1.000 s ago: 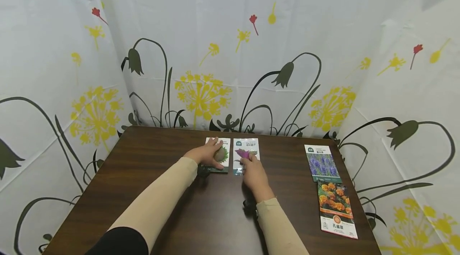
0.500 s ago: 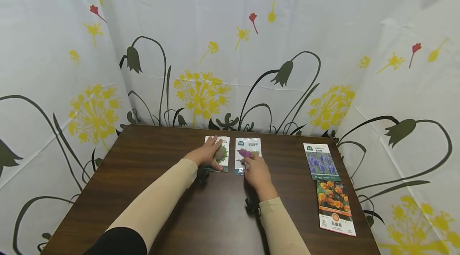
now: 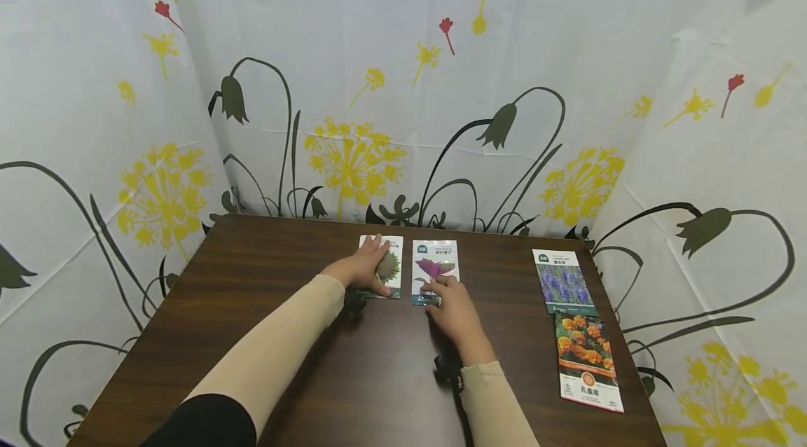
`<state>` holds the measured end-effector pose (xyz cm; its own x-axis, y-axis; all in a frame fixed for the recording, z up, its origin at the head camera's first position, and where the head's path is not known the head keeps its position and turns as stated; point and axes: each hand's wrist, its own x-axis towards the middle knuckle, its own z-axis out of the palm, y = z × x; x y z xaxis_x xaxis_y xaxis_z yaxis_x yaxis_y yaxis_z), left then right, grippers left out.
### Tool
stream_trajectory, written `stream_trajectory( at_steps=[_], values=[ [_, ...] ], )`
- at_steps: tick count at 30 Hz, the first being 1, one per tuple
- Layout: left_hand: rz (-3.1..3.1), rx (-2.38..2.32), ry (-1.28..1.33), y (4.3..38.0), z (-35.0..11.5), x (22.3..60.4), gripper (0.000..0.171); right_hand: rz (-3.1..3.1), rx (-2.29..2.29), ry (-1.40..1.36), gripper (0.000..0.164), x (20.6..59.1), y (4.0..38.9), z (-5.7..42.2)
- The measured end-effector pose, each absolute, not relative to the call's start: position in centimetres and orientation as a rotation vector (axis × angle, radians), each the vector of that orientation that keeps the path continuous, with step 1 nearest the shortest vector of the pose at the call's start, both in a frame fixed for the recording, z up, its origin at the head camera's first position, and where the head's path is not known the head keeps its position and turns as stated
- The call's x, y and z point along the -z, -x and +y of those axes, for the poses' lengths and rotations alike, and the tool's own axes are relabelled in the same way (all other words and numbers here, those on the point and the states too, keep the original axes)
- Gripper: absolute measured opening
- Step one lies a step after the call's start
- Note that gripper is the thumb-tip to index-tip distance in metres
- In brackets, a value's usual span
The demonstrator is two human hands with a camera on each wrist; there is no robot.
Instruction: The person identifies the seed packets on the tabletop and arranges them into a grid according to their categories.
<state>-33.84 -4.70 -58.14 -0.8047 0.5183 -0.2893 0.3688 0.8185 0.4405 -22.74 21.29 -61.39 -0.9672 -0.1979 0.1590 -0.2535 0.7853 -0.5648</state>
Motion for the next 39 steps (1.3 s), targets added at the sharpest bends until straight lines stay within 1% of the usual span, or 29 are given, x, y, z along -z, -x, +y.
stream_trajectory(
  at_steps=[4, 12, 20, 39],
  values=[
    [2.603, -0.519, -0.666, 34.1, -4.5, 58.2, 0.130, -2.861, -0.973, -0.329, 0.037, 60.6, 22.5, 22.0],
    [2.616, -0.504, -0.698, 34.3, -4.2, 58.5, 0.131, -2.820, -0.992, -0.213, 0.034, 59.7, 21.8, 24.8],
    [2.611, -0.507, -0.694, 34.2, -4.3, 58.4, 0.131, -2.820, -0.988, -0.138, 0.035, 59.8, 19.7, 27.2],
    [2.600, -0.516, -0.670, 33.9, -4.9, 58.7, 0.130, -2.863, -0.990, 0.127, 0.038, 60.1, 18.5, 35.3]
  ],
)
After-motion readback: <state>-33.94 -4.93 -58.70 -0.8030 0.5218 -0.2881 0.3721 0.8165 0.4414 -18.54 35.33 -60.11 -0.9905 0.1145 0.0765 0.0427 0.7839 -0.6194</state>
